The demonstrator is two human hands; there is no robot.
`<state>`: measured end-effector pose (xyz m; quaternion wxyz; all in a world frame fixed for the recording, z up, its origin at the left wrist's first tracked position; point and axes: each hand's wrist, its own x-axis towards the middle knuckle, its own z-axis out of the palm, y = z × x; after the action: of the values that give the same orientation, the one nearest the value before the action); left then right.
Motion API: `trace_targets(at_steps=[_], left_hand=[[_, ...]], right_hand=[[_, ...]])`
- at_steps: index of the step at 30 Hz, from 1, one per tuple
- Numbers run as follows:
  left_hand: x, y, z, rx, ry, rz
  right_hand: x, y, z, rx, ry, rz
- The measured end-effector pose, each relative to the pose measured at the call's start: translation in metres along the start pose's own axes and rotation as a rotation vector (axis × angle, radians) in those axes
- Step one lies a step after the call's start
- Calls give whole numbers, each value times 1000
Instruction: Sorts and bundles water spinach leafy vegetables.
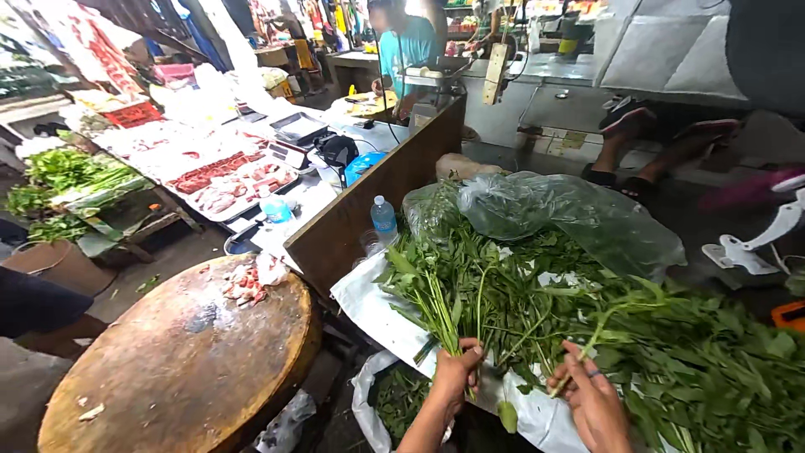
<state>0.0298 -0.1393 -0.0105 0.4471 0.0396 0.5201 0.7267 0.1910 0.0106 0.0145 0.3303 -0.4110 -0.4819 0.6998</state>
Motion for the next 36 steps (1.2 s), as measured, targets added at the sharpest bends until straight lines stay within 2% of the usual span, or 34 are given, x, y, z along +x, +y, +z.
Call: trace_targets(at_steps=[3, 6, 8, 12, 16, 20, 23, 27, 33, 36], left_hand=[[2, 13, -3, -51, 25, 16], [2, 19, -2, -63, 24, 12], [2, 19, 1, -74, 14, 12], [1, 13, 3, -93, 0, -2], [2, 11, 6, -114, -11, -20], [5, 11, 8, -114, -16, -16], [4, 11, 12, -118, -20, -13], [3, 9, 16, -135, -17, -22], [-3, 5, 21, -156, -4, -25], [-6, 4, 23, -156, -8, -27]], right_hand=[[17, -4, -22, -17, 107, -70], [32, -4, -40, -75, 207, 30], [32, -13, -47, -82, 229, 35], [22, -25, -59, 8, 127, -99], [19, -18, -66, 63, -21, -25], [2, -25, -48, 9, -72, -41], [3, -15, -35, -57, -106, 75], [1, -10, -11, 103, -72, 161], [-9, -1, 18, 40, -81, 58], [-11, 1, 26, 44, -152, 30]])
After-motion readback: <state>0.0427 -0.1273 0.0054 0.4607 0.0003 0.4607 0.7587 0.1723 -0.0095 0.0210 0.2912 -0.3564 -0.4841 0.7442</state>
